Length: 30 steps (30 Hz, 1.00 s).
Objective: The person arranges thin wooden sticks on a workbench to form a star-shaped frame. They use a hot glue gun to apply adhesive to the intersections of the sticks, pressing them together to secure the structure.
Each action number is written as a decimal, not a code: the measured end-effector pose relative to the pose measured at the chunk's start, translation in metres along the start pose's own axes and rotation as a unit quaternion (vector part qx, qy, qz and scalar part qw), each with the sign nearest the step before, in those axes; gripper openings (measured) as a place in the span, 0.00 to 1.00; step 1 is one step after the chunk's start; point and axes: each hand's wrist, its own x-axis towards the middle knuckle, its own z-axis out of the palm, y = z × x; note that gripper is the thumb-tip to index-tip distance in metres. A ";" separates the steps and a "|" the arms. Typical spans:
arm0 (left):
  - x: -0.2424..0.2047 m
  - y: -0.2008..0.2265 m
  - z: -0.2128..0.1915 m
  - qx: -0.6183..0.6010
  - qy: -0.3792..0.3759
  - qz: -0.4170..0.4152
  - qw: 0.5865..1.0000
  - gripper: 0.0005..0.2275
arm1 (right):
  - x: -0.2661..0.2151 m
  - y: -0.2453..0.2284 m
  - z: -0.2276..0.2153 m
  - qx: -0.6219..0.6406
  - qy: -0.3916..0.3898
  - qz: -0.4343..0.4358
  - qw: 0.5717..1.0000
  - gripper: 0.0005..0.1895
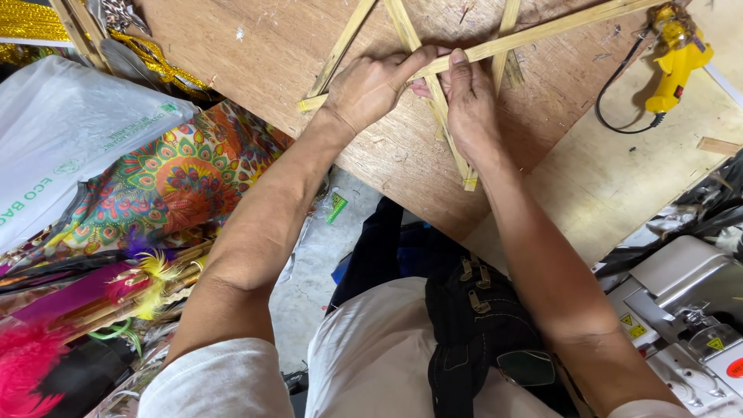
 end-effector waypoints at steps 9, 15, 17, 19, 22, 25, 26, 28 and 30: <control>0.005 0.011 -0.026 -0.056 -0.033 0.001 0.998 0.29 | -0.003 -0.019 -0.001 0.049 -0.060 -0.034 0.996 0.40; -0.001 0.004 -0.032 -0.094 -0.002 0.036 0.995 0.35 | -0.015 -0.035 -0.020 0.120 -0.066 -0.029 0.990 0.30; -0.006 -0.001 -0.032 -0.095 0.018 0.025 0.995 0.28 | -0.027 -0.042 -0.033 0.081 -0.093 0.006 0.992 0.35; -0.005 -0.002 -0.029 -0.090 0.015 0.031 0.995 0.29 | -0.037 -0.038 -0.045 0.015 -0.078 -0.079 0.994 0.25; 0.005 0.002 -0.040 -0.091 0.006 0.027 0.995 0.27 | -0.053 -0.028 -0.078 -0.071 -0.048 -0.202 0.976 0.12; 0.008 0.001 -0.043 -0.101 0.011 0.028 0.994 0.25 | -0.047 0.001 -0.127 -0.140 0.026 -0.284 0.948 0.11; 0.010 0.000 -0.042 -0.107 0.024 0.045 0.993 0.22 | -0.039 0.013 -0.147 -0.190 0.091 -0.328 0.921 0.16; 0.011 -0.002 -0.043 -0.115 0.021 0.047 0.992 0.23 | -0.040 0.018 -0.176 -0.265 0.185 -0.326 0.888 0.11; 0.003 0.000 -0.044 -0.128 0.009 0.047 0.991 0.24 | -0.052 0.021 -0.181 -0.335 0.273 -0.311 0.846 0.08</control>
